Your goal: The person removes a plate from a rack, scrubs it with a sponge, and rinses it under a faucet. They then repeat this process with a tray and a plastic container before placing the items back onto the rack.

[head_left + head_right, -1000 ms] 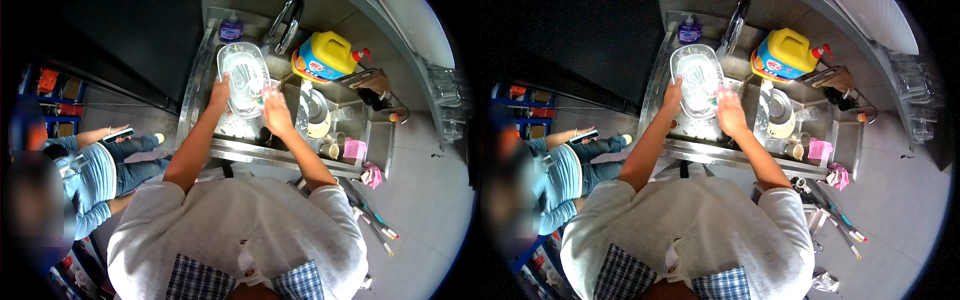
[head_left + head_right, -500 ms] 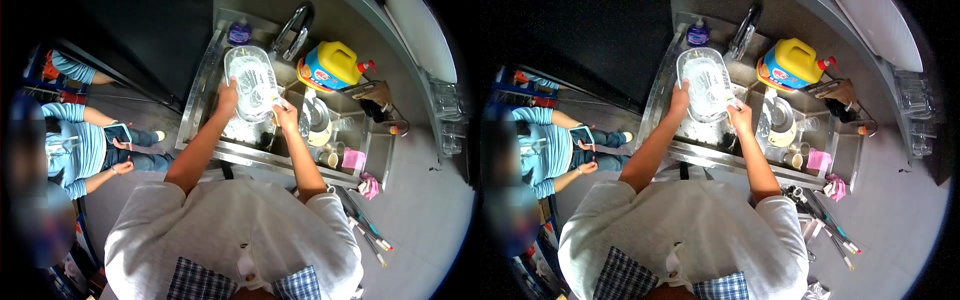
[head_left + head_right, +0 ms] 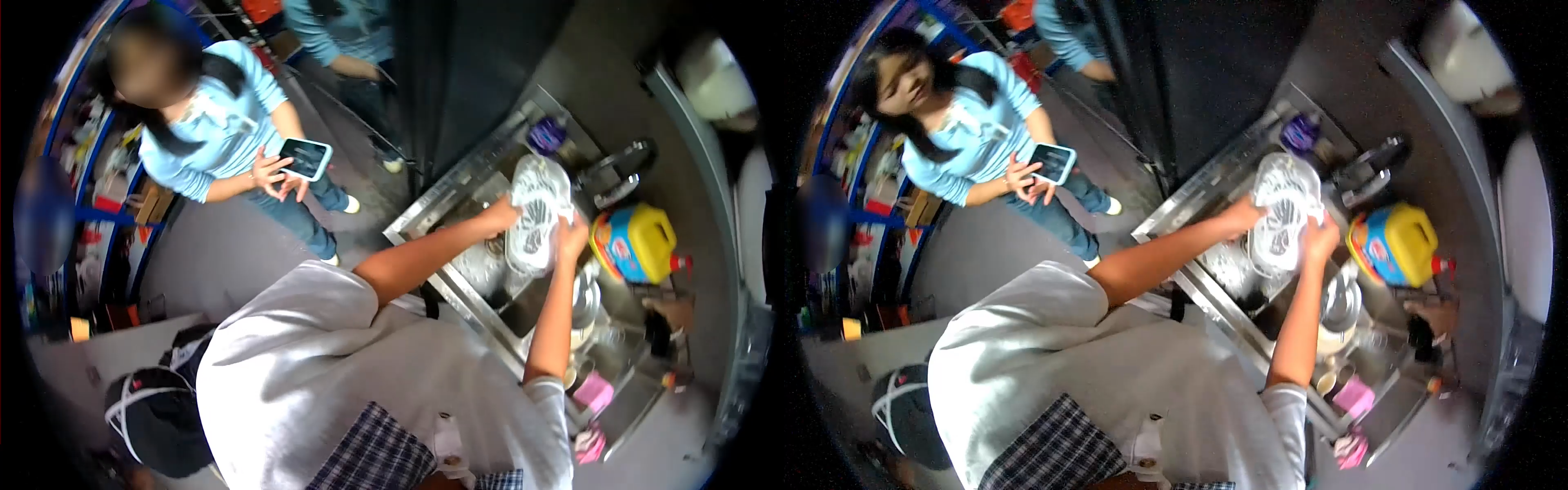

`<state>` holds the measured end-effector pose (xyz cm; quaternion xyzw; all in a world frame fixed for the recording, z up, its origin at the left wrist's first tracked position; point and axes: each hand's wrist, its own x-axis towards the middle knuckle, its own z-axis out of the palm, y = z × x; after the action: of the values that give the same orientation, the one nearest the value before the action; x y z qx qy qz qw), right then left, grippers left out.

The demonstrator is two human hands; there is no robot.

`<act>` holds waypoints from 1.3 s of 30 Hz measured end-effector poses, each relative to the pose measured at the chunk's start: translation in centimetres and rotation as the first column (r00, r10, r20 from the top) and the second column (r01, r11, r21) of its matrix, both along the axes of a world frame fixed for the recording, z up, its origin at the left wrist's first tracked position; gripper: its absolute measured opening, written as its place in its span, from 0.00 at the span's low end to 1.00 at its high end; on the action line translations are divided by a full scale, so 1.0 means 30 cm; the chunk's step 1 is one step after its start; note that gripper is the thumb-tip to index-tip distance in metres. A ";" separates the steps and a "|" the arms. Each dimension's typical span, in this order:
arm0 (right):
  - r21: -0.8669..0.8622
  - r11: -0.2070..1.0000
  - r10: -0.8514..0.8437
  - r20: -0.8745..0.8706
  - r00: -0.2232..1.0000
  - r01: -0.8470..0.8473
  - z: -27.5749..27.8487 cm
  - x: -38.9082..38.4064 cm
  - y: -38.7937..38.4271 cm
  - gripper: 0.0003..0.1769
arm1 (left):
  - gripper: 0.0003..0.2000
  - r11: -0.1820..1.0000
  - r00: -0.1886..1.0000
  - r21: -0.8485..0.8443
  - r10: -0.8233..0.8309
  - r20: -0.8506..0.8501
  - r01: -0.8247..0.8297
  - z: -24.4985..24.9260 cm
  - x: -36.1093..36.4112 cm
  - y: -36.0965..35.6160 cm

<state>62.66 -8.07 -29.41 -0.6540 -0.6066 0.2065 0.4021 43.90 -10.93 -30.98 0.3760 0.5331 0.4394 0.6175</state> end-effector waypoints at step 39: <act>-0.028 0.941 0.339 0.043 0.940 -0.338 0.000 -0.143 -0.069 0.27 | 0.34 0.967 0.541 -0.195 0.078 0.837 0.162 -0.077 0.185 0.136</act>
<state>58.39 -10.15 -29.39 -0.5487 -0.7172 0.2632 0.3396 49.45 -6.84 -33.30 0.0518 0.2137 0.4799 0.8493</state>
